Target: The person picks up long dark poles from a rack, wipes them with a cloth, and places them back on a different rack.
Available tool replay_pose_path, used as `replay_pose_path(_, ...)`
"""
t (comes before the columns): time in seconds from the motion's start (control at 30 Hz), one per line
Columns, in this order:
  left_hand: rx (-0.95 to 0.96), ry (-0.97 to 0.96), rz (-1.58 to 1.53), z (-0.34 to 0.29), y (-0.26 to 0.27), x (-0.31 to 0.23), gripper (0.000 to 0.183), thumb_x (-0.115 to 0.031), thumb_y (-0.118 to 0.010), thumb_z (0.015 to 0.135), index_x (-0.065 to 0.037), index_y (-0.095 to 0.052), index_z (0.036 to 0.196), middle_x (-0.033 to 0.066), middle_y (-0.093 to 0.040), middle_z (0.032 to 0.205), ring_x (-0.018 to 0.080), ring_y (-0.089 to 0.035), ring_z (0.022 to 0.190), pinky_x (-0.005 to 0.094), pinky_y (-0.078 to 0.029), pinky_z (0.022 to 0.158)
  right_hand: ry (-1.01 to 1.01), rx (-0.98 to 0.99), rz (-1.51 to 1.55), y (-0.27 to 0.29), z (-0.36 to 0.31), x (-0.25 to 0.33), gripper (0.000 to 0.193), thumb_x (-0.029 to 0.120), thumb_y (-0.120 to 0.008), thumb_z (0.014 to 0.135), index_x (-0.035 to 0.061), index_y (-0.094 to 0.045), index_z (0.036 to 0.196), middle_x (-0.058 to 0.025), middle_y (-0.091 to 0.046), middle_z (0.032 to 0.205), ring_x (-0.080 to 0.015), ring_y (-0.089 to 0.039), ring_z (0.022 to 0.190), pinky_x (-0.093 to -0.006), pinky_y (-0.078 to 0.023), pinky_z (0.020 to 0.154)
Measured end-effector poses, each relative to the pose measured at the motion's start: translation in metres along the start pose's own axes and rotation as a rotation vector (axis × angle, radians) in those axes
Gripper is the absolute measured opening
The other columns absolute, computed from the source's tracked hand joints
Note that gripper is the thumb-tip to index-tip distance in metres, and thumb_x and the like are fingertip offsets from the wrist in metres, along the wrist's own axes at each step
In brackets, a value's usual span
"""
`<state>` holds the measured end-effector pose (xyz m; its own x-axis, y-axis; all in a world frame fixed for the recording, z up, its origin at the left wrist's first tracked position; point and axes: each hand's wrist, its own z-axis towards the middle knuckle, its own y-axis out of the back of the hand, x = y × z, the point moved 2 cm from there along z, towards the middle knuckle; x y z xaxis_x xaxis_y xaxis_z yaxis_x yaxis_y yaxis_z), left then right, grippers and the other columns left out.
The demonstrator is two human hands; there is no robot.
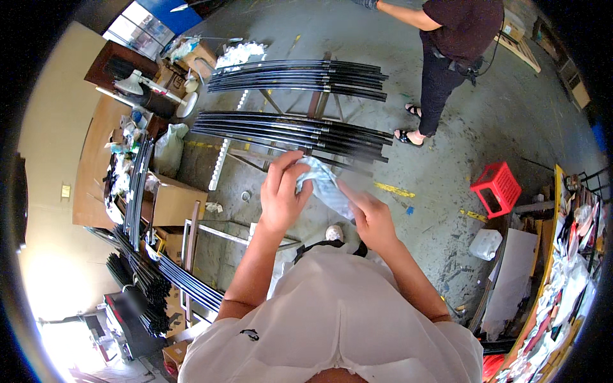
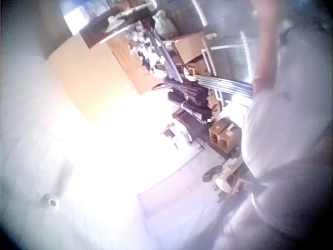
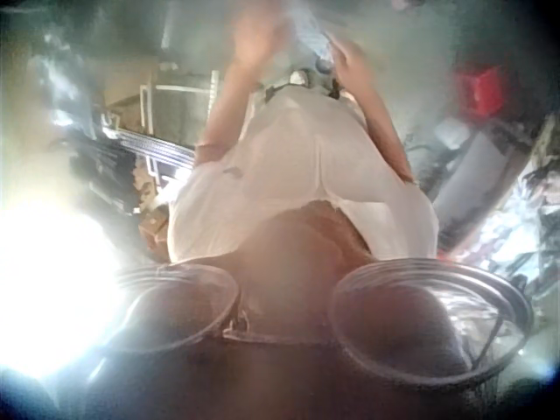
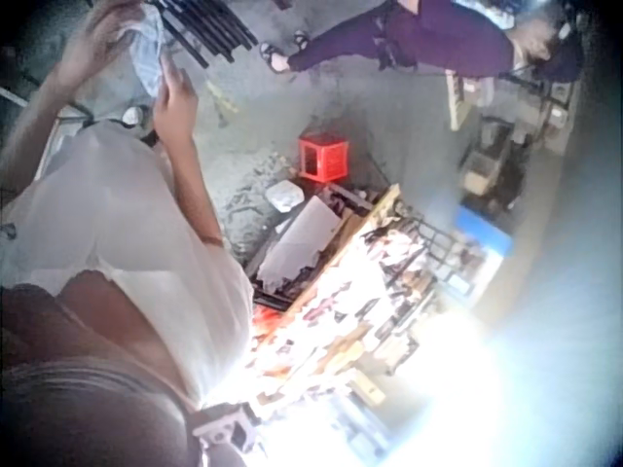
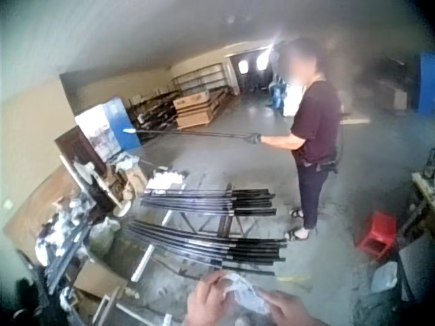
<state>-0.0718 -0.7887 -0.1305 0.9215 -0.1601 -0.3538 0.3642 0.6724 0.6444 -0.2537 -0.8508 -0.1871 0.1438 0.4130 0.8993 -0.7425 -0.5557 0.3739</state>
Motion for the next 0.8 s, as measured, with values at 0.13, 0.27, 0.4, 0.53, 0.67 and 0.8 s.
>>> replay_pose_path(0.13, -0.03, 0.021, -0.109, 0.013, 0.013, -0.004, 0.029, 0.0, -0.065, 0.068, -0.004, -0.056, 0.095, 0.011, -0.058, 0.102, 0.0282, -0.058, 0.086, 0.034, -0.048, 0.072, 0.019, -0.027, 0.046, 0.002, 0.003, 0.008, 0.04, 0.0, -0.053, 0.082, 0.0122, -0.058, 0.12, -0.0139, -0.054, 0.075, -0.0277, -0.051, 0.061, -0.0326, -0.045, 0.059)
replay_pose_path(0.27, -0.02, 0.399, -0.494, 0.019, 0.016, 0.005, 0.019, -0.002, -0.059, 0.081, -0.001, -0.055, 0.099, 0.0085, -0.058, 0.094, 0.0186, -0.056, 0.084, 0.0286, -0.045, 0.073, 0.055, 0.0, 0.045, 0.001, -0.001, -0.003, 0.038, -0.002, -0.049, 0.086, 0.008, -0.056, 0.122, -0.0093, -0.061, 0.092, -0.0076, -0.048, 0.044, -0.0226, -0.041, 0.043)
replay_pose_path(0.4, 0.051, 0.68, -0.738, 0.024, 0.024, 0.006, 0.017, -0.013, -0.045, 0.095, 0.0, -0.054, 0.101, 0.0015, -0.055, 0.087, 0.0078, -0.046, 0.08, 0.0234, -0.039, 0.072, 0.058, -0.07, 0.09, 0.001, -0.004, -0.007, 0.031, -0.001, -0.049, 0.088, 0.0052, -0.058, 0.117, -0.0085, -0.061, 0.092, -0.0058, -0.048, 0.045, -0.0207, -0.04, 0.041)
replay_pose_path(0.53, 0.146, 0.636, -0.657, 0.025, 0.027, 0.009, 0.026, -0.02, -0.042, 0.097, -0.001, -0.059, 0.093, 0.0017, -0.054, 0.079, 0.0096, -0.044, 0.074, 0.0238, -0.038, 0.07, 0.029, -0.077, 0.136, 0.001, -0.006, -0.013, 0.027, 0.001, -0.049, 0.089, 0.0026, -0.057, 0.114, -0.0079, -0.063, 0.086, -0.0046, -0.046, 0.044, -0.0198, -0.039, 0.039)
replay_pose_path(0.67, 0.236, 0.506, -0.429, 0.034, 0.037, 0.006, 0.034, -0.025, -0.039, 0.098, 0.0, -0.062, 0.091, 0.0025, -0.06, 0.084, 0.0108, -0.05, 0.077, 0.024, -0.039, 0.072, -0.105, -0.034, 0.218, 0.004, -0.008, -0.007, 0.026, 0.003, -0.05, 0.089, 0.0009, -0.057, 0.115, -0.007, -0.063, 0.077, -0.0037, -0.045, 0.043, -0.0194, -0.038, 0.039)
replay_pose_path(0.8, 0.007, 0.626, -0.618, 0.046, 0.051, -0.006, 0.034, -0.026, -0.038, 0.099, -0.001, -0.062, 0.092, 0.0005, -0.06, 0.083, 0.0074, -0.047, 0.072, 0.0223, -0.038, 0.068, -0.154, -0.063, 0.258, 0.01, -0.01, 0.002, 0.022, 0.005, -0.053, 0.086, 0.0034, -0.059, 0.108, -0.0066, -0.063, 0.071, -0.0086, -0.048, 0.042, -0.0247, -0.04, 0.044)
